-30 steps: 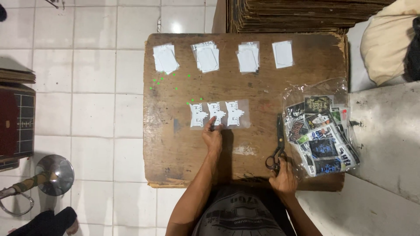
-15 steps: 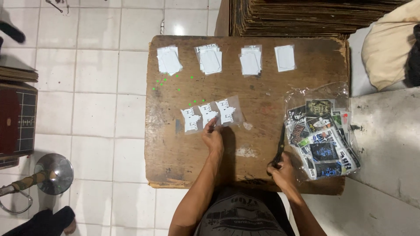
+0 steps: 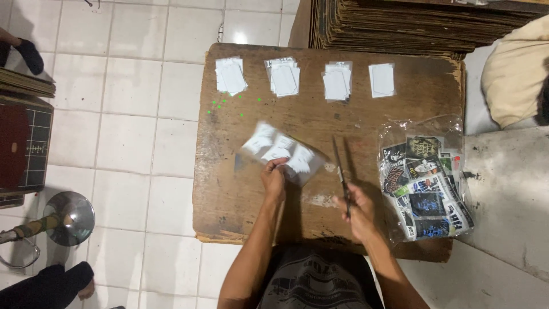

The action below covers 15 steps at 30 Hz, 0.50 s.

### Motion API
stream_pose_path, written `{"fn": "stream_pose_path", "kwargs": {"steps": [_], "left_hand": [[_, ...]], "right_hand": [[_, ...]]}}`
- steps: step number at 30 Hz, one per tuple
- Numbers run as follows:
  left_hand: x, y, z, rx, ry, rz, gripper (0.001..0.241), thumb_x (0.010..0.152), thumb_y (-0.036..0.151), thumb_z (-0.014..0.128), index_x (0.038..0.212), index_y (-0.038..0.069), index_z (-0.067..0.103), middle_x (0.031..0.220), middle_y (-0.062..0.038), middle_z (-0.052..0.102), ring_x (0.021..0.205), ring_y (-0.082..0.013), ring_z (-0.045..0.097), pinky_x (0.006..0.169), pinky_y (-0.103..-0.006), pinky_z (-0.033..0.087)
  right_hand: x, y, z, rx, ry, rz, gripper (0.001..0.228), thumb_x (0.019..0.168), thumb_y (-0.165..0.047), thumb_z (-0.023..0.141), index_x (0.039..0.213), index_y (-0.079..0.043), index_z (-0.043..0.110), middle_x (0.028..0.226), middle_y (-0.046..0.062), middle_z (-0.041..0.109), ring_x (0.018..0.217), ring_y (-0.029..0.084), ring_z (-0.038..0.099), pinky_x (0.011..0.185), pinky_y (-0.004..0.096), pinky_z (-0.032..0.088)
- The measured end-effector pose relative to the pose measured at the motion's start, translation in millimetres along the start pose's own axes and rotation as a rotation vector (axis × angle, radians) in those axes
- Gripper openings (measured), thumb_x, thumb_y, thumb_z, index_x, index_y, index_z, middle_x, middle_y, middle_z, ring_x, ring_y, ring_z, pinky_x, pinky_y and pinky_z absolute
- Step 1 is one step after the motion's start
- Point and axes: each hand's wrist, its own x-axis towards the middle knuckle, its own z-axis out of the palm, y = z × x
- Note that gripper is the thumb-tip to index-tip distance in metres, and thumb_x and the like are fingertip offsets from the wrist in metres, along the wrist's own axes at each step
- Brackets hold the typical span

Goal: Cutting small white labels from a sheet using scissors and arranging them in rows on a table.

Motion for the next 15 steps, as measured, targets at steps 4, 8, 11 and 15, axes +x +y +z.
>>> {"fn": "stream_pose_path", "kwargs": {"steps": [4,8,11,15], "left_hand": [[-11,47,-18,0.122,-0.421,-0.007,0.028,0.070,-0.007,0.059,0.086,0.004,0.079,0.049,-0.010,0.055,0.038,-0.0120,0.047,0.037,-0.0250,0.036],[-10,85,-25,0.339,-0.846,-0.039,0.024,0.067,-0.005,0.056,0.082,-0.002,0.075,0.051,-0.005,0.051,0.043,-0.0070,0.043,0.041,-0.0208,0.033],[-2,111,-26,0.446,-1.005,-0.026,0.025,0.061,-0.003,0.055,0.076,0.000,0.075,0.051,-0.003,0.051,0.046,-0.0079,0.043,0.046,-0.0212,0.031],[19,123,-40,0.502,-1.053,-0.051,0.024,0.054,-0.001,0.057,0.071,0.001,0.074,0.050,-0.005,0.052,0.046,-0.0101,0.043,0.047,-0.0228,0.028]], "right_hand": [[22,-50,20,-0.031,0.031,-0.111,0.070,0.073,-0.013,0.091,0.133,0.000,0.058,0.080,0.012,0.057,0.043,0.017,0.059,0.034,0.025,0.046],[68,-36,36,0.073,0.000,-0.048,0.082,0.073,-0.017,0.093,0.138,0.004,0.048,0.104,0.018,0.058,0.081,0.040,0.075,0.071,0.043,0.063],[96,-14,48,0.096,0.016,-0.041,0.082,0.070,-0.014,0.095,0.135,0.004,0.049,0.099,0.013,0.055,0.081,0.036,0.074,0.073,0.042,0.064],[99,3,56,-0.108,0.047,-0.181,0.082,0.062,-0.011,0.099,0.131,0.001,0.056,0.078,0.004,0.054,0.066,0.016,0.063,0.055,0.027,0.057]]}}
